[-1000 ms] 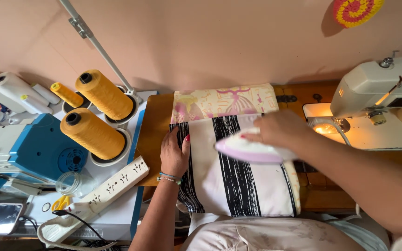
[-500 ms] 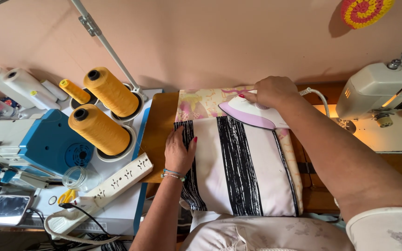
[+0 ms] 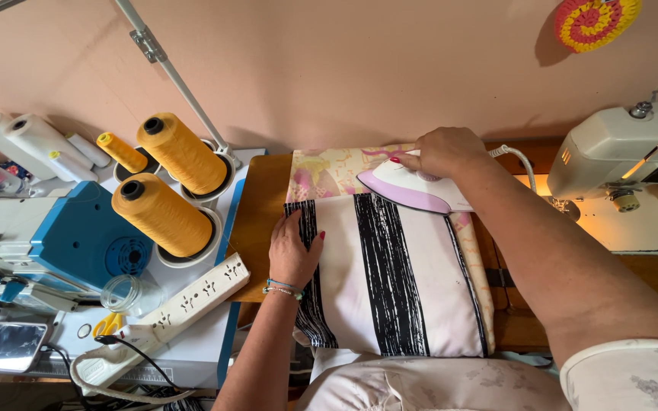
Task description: Ironing and folding small pieces of striped fabric on an ironing board
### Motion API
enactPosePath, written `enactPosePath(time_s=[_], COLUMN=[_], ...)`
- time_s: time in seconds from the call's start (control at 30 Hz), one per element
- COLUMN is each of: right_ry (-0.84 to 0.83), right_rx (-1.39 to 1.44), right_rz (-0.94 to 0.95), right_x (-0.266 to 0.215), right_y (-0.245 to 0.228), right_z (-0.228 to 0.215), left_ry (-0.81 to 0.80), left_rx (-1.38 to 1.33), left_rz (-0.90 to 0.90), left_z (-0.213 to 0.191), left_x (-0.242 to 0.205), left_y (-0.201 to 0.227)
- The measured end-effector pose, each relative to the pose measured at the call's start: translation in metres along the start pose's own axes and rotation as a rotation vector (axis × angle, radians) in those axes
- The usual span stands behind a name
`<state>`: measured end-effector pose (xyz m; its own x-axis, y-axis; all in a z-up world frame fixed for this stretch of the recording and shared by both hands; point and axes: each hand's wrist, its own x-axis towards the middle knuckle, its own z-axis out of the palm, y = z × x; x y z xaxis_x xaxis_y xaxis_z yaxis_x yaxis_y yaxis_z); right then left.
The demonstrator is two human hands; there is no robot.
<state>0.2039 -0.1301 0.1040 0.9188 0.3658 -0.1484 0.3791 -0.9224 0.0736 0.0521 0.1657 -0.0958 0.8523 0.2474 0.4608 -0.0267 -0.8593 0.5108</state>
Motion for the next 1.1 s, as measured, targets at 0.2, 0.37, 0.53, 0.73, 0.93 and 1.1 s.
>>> enactPosePath(time_s=[0.2, 0.37, 0.53, 0.73, 0.93, 1.1], right_ry=[0.036, 0.17, 0.514, 1.199, 1.129, 0.848], right_rx=[0.05, 0.201, 0.34, 0.646, 0.94, 0.788], right_rz=[0.079, 0.238, 0.342, 0.084, -0.012, 0.189], right_x=[0.008, -0.013, 0.009, -0.024, -0.075, -0.083], right_y=[0.009, 0.031, 0.09, 0.095, 0.077, 0.105], right_z=[0.009, 0.018, 0.097, 0.156, 0.168, 0.195], left_ry=[-0.019, -0.002, 0.001, 0.01, 0.008, 0.012], left_rx=[0.001, 0.029, 0.04, 0.057, 0.076, 0.115], left_rz=[-0.012, 0.02, 0.037, 0.038, 0.049, 0.066], left_z=[-0.001, 0.0, -0.001, 0.005, 0.004, 0.013], left_x=[0.0, 0.0, 0.0, 0.0, 0.0, -0.001], left_y=[0.002, 0.0, 0.003, -0.003, 0.0, -0.006])
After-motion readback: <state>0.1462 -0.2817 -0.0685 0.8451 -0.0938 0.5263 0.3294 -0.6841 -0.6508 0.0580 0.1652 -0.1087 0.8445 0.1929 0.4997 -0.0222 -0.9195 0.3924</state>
